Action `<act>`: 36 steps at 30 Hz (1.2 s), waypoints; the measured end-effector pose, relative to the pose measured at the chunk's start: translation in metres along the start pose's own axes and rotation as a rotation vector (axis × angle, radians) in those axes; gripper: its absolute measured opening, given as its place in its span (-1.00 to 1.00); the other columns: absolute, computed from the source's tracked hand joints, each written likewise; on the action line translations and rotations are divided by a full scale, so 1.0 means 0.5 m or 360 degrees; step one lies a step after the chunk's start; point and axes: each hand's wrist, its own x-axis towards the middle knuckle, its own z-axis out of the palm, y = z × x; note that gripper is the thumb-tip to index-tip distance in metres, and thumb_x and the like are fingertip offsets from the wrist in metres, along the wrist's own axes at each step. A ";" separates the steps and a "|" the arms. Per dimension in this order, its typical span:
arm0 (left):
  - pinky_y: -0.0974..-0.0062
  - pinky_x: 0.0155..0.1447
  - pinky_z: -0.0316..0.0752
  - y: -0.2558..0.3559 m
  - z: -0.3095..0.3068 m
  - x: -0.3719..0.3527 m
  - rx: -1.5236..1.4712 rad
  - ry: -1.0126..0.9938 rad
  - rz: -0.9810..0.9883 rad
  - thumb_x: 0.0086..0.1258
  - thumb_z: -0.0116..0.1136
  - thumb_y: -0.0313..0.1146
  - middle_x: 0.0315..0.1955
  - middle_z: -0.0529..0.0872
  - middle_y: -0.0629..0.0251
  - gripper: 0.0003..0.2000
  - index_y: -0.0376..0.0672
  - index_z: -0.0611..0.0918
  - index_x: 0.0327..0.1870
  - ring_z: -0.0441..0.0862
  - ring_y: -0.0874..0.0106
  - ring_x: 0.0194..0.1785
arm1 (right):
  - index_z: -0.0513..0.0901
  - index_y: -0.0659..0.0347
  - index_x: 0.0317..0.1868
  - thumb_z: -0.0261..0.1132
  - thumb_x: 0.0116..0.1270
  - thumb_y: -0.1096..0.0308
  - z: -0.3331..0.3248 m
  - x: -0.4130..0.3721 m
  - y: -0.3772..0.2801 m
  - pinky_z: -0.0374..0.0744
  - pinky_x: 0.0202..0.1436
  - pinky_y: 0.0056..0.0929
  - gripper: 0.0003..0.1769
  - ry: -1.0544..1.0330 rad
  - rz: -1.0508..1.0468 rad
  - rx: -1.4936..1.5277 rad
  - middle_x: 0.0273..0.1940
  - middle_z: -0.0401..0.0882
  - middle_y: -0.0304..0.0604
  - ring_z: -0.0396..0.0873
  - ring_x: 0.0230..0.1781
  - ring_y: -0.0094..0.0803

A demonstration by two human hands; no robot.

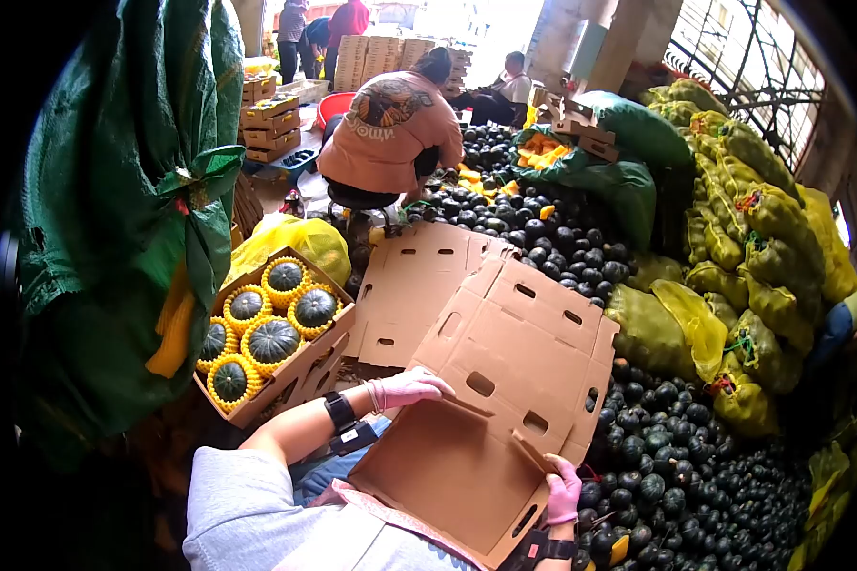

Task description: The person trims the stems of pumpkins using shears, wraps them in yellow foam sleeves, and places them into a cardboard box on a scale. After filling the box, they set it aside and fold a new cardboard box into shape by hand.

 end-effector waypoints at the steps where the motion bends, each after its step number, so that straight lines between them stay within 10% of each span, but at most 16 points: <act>1: 0.52 -0.02 0.46 -0.004 0.005 -0.008 -0.0321 0.0022 -0.0036 0.31 0.08 -0.20 -0.29 0.71 0.24 -0.71 -0.15 0.69 -0.10 0.59 0.45 -0.19 | 0.62 0.34 -0.09 0.09 0.23 0.50 0.001 -0.017 0.000 0.44 0.12 -0.46 -0.73 -0.0036 0.0115 0.0285 -0.10 0.60 -0.16 0.53 -0.03 -0.44; 5: 0.55 -0.06 0.44 0.063 0.017 -0.023 -0.0586 0.0193 -0.0412 0.29 0.23 -0.32 -0.27 0.61 0.34 -0.76 -0.17 0.56 -0.08 0.50 0.49 -0.22 | 0.52 0.30 -0.01 0.14 0.36 0.34 -0.009 -0.014 0.025 0.43 0.06 -0.50 -0.73 0.0041 -0.0166 0.0205 -0.19 0.58 -0.25 0.51 -0.13 -0.47; 8: 0.59 -0.11 0.45 0.068 0.042 -0.017 -0.0455 0.0850 0.0045 0.07 0.43 -0.43 -0.36 0.48 0.42 -0.53 -0.16 0.45 0.00 0.46 0.57 -0.26 | 0.24 0.19 0.27 0.30 0.25 0.27 0.011 -0.013 -0.038 0.36 0.18 -0.41 -0.37 0.0420 -0.0284 -0.0200 0.14 0.36 -0.15 0.38 0.12 -0.37; 11: 0.45 -0.01 0.48 0.114 -0.006 -0.037 0.0157 0.0211 0.0277 0.06 0.44 -0.39 -0.23 0.56 0.24 -0.53 -0.11 0.52 0.03 0.57 0.36 -0.12 | 0.23 0.19 0.30 0.33 0.22 0.04 -0.037 -0.034 -0.018 0.26 0.32 -0.31 -0.25 -0.0202 -0.0256 0.0013 0.22 0.34 -0.09 0.26 0.28 -0.24; 13: 0.30 0.07 0.47 0.158 -0.042 -0.052 0.0536 -0.0111 0.0653 0.15 0.37 -0.09 -0.14 0.56 0.09 -0.61 -0.11 0.62 -0.09 0.55 0.15 -0.02 | 0.62 0.26 -0.30 0.21 0.27 -0.08 -0.058 -0.047 0.012 0.19 0.38 -0.26 -0.52 -0.0462 -0.0173 0.0883 -0.01 0.53 -0.01 0.31 0.27 -0.21; 14: 0.28 0.05 0.47 0.146 -0.043 -0.046 0.0409 -0.0222 0.0610 0.15 0.34 -0.03 -0.12 0.55 0.06 -0.60 -0.13 0.63 -0.12 0.54 0.11 -0.01 | 0.56 0.22 -0.58 0.23 0.27 0.01 -0.089 -0.043 0.016 0.26 0.33 -0.26 -0.55 -0.0509 -0.0108 -0.0027 -0.11 0.56 0.02 0.39 0.17 -0.24; 15: 0.25 0.04 0.47 0.152 -0.047 -0.032 0.0277 -0.0335 0.0564 0.16 0.32 0.03 -0.10 0.55 0.03 -0.57 -0.14 0.64 -0.15 0.53 0.08 0.01 | 0.59 0.23 -0.38 0.38 0.13 0.09 -0.088 -0.022 -0.011 0.36 0.26 -0.27 -0.65 -0.0595 0.0216 -0.0025 -0.04 0.52 0.03 0.43 0.09 -0.22; 17: 0.22 -0.06 0.49 0.212 -0.058 0.021 0.0694 -0.0702 -0.0035 0.10 0.35 0.07 -0.10 0.59 0.04 -0.49 -0.16 0.57 -0.11 0.59 0.11 -0.07 | 0.54 0.22 -0.06 0.51 -0.08 0.09 -0.032 0.019 -0.117 0.43 0.20 -0.27 -0.39 -0.0719 -0.0040 -0.0888 0.05 0.45 0.05 0.44 0.04 -0.15; 19: 0.23 -0.14 0.53 0.192 -0.016 0.062 0.1032 -0.0936 0.0020 0.09 0.35 -0.03 -0.19 0.64 0.11 -0.53 -0.14 0.54 -0.09 0.64 0.14 -0.17 | 0.40 0.23 0.15 0.54 -0.22 -0.10 0.029 0.058 -0.147 0.41 0.20 -0.19 -0.06 -0.1082 -0.0277 -0.1475 0.10 0.41 0.10 0.40 0.14 -0.05; 23: 0.21 -0.22 0.54 0.182 0.061 0.137 0.1576 -0.1178 0.0120 0.09 0.31 -0.16 -0.25 0.67 0.16 -0.57 -0.08 0.49 -0.04 0.65 0.14 -0.20 | 0.53 0.13 -0.14 0.38 0.07 0.00 0.087 0.111 -0.105 0.57 -0.08 -0.12 -0.53 -0.1040 -0.0098 -0.2068 -0.28 0.63 0.00 0.60 -0.18 -0.01; 27: 0.20 -0.21 0.55 0.184 0.084 0.141 0.1473 -0.0911 0.0144 0.12 0.25 -0.20 -0.27 0.68 0.16 -0.54 -0.03 0.44 0.06 0.65 0.10 -0.23 | 0.53 0.05 -0.43 0.34 0.03 0.24 0.028 0.105 -0.102 0.55 -0.37 -0.18 -0.84 -0.0512 -0.0912 -0.2152 -0.52 0.56 -0.17 0.59 -0.41 -0.19; 29: 0.18 -0.01 0.51 0.203 0.057 0.127 0.0424 -0.0754 0.0088 0.21 0.21 -0.01 -0.13 0.63 0.02 -0.45 -0.05 0.41 0.17 0.59 0.00 -0.07 | 0.62 0.02 -0.42 0.28 -0.01 0.39 -0.056 0.073 -0.123 0.54 -0.35 -0.20 -0.90 -0.0475 -0.0628 -0.2116 -0.51 0.57 -0.14 0.57 -0.41 -0.15; 33: 0.07 0.20 0.34 0.155 0.001 0.042 0.1019 -0.0189 -0.0206 0.25 0.11 0.13 0.09 0.48 -0.04 -0.35 -0.16 0.41 0.22 0.41 0.01 0.18 | 0.67 0.24 -0.33 0.11 -0.13 0.56 -0.364 -0.096 -0.137 0.54 -0.35 -0.34 -0.70 0.0045 -0.0043 -0.1611 -0.46 0.61 0.04 0.60 -0.45 -0.06; 36: -0.02 0.26 0.23 0.080 -0.016 -0.044 0.1518 0.0061 -0.0720 0.16 0.20 0.10 0.17 0.37 -0.15 -0.26 -0.22 0.35 0.27 0.29 -0.05 0.28 | 0.56 0.31 -0.52 0.31 -0.15 0.50 -0.577 -0.308 -0.104 0.48 -0.42 -0.42 -0.89 -0.0196 0.0649 -0.1651 -0.58 0.53 -0.18 0.45 -0.55 -0.47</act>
